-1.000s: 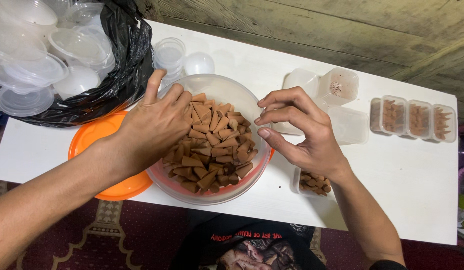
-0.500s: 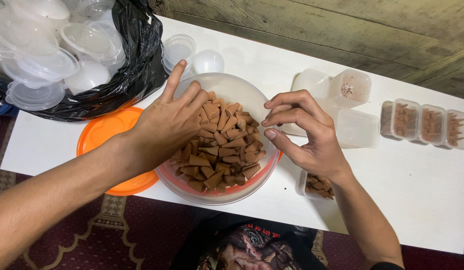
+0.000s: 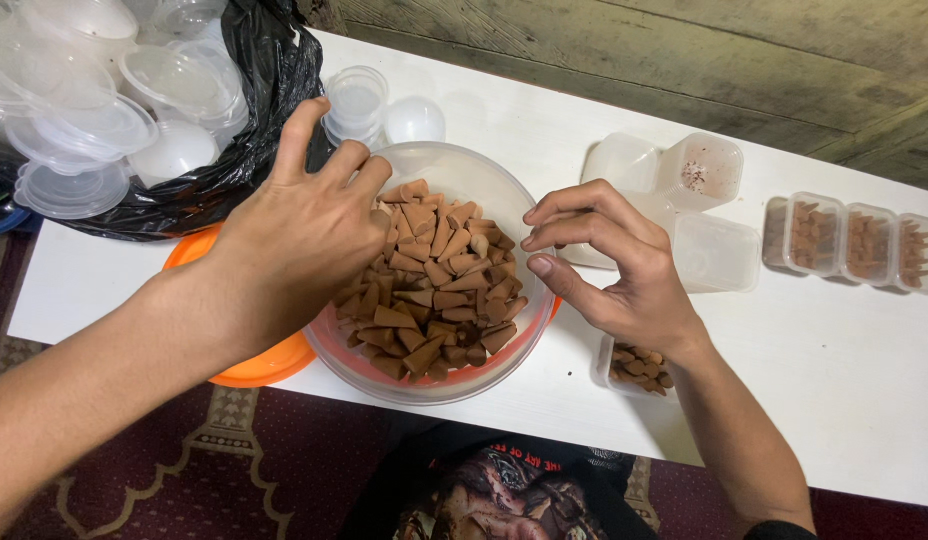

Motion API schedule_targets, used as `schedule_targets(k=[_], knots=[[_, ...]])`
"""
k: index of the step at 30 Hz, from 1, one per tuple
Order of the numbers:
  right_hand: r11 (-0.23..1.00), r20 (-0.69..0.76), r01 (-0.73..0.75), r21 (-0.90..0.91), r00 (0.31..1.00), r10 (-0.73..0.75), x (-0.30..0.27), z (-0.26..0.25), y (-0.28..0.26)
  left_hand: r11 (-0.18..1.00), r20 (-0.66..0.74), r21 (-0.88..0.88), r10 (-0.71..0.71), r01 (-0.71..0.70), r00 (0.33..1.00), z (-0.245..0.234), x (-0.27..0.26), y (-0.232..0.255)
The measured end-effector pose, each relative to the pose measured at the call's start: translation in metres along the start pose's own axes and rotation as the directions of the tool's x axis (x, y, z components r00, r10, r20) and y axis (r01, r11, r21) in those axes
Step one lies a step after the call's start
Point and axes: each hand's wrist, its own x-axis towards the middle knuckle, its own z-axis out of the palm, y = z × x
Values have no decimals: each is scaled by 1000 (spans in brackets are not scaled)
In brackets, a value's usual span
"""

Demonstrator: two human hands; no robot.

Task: The person takes incense cones from a large bucket and arranges them into small plastic containers.

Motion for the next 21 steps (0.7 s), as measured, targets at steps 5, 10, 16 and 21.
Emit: schedule_targets(k=[5,10,16,21], knots=[[1000,43,29,-11,999,-29,6,-5,-2,977,186,-211,51,-11,981,-7,2,6],[994,132,59,-93,990,-47,17,-11,-8,949,125,-312,95,-52,988,6,-1,23],[954,405,153,-259,913,-36,35,-9,-7,959,49,-282,36,-21,998,20,1,28],[687,646,321,-652,709,281,46,8,-7,984,-173,-178,-36,5,984,35,-7,33]])
